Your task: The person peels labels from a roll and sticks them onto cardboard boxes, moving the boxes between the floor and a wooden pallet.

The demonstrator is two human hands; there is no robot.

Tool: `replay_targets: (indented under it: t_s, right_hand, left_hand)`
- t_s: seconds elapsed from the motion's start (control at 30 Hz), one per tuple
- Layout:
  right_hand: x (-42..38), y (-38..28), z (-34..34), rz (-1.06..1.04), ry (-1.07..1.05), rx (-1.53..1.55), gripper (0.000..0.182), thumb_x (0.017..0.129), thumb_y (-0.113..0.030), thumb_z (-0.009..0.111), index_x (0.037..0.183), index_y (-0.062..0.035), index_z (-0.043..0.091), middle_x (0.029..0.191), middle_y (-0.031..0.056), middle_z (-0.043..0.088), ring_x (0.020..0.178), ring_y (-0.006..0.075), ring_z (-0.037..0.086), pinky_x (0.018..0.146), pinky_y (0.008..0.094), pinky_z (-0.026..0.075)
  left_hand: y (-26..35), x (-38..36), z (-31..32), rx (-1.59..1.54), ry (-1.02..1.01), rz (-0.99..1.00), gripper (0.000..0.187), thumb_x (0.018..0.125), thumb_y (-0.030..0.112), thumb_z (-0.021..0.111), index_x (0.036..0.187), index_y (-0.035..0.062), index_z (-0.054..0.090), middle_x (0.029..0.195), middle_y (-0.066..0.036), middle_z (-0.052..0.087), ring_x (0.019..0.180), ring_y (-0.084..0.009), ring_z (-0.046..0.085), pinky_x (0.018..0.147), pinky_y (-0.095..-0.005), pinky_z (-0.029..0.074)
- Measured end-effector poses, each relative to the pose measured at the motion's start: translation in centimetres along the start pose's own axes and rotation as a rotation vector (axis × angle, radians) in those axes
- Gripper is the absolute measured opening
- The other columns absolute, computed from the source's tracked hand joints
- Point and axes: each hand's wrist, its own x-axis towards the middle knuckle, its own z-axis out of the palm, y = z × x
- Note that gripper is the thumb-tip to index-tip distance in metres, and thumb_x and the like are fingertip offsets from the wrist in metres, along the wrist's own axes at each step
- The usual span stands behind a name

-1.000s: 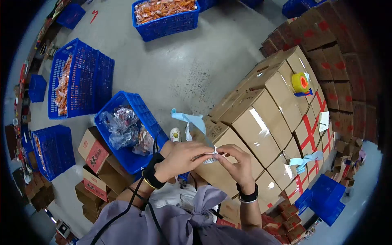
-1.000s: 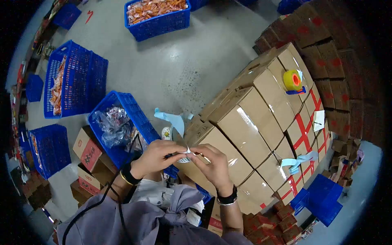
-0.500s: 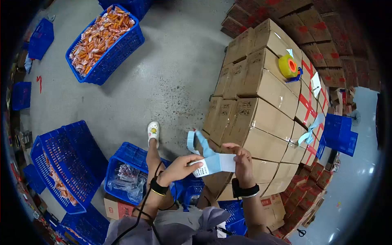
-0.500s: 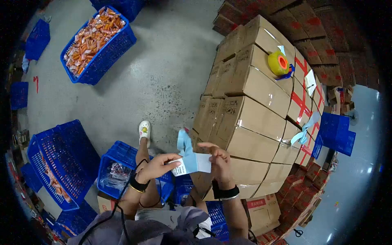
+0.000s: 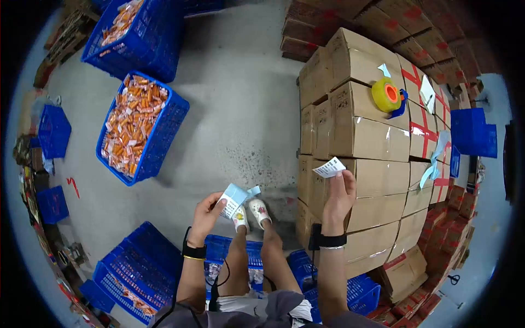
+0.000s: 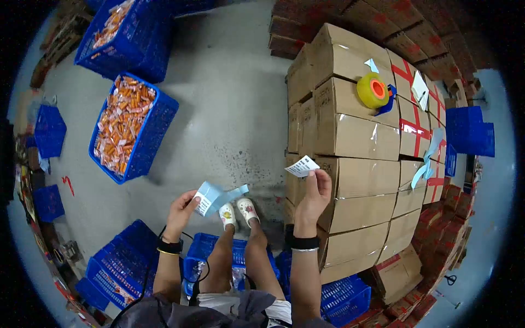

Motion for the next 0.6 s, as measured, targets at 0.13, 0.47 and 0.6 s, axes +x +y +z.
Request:
replay_targets:
  t_s: [0.13, 0.47, 0.6]
  right_hand:
    - [8.0, 1.8, 6.0, -0.127, 0.169, 0.161, 0.017, 0.083, 0.000, 0.066, 0.085, -0.0065, 0.050, 0.089, 0.0049, 0.060, 0.082, 0.0115, 0.056, 0.076, 0.0243, 0.047]
    - [29.6, 8.6, 18.1, -0.196, 0.516, 0.292, 0.017, 0.083, 0.001, 0.066, 0.081, -0.0047, 0.049, 0.087, 0.0070, 0.061, 0.080, 0.0100, 0.057, 0.076, 0.0228, 0.047]
    - [33.7, 10.1, 20.9, -0.190, 0.659, 0.306, 0.018, 0.083, 0.001, 0.065, 0.081, -0.0048, 0.048, 0.085, 0.0071, 0.061, 0.080, 0.0097, 0.057, 0.075, 0.0227, 0.046]
  left_hand:
    - [6.8, 7.8, 3.2, 0.031, -0.105, 0.066, 0.023, 0.091, 0.011, 0.057, 0.110, -0.0018, 0.060, 0.092, 0.000, 0.063, 0.082, -0.0046, 0.055, 0.073, -0.0204, 0.045]
    - [17.0, 28.9, 8.2, 0.345, -0.293, 0.046, 0.025, 0.092, 0.012, 0.056, 0.112, -0.0025, 0.058, 0.093, -0.004, 0.064, 0.084, -0.0062, 0.055, 0.075, -0.0217, 0.045]
    - [17.1, 35.5, 8.4, 0.461, -0.327, 0.012, 0.026, 0.091, 0.015, 0.058, 0.111, -0.0025, 0.059, 0.090, -0.005, 0.064, 0.081, -0.0074, 0.057, 0.073, -0.0228, 0.046]
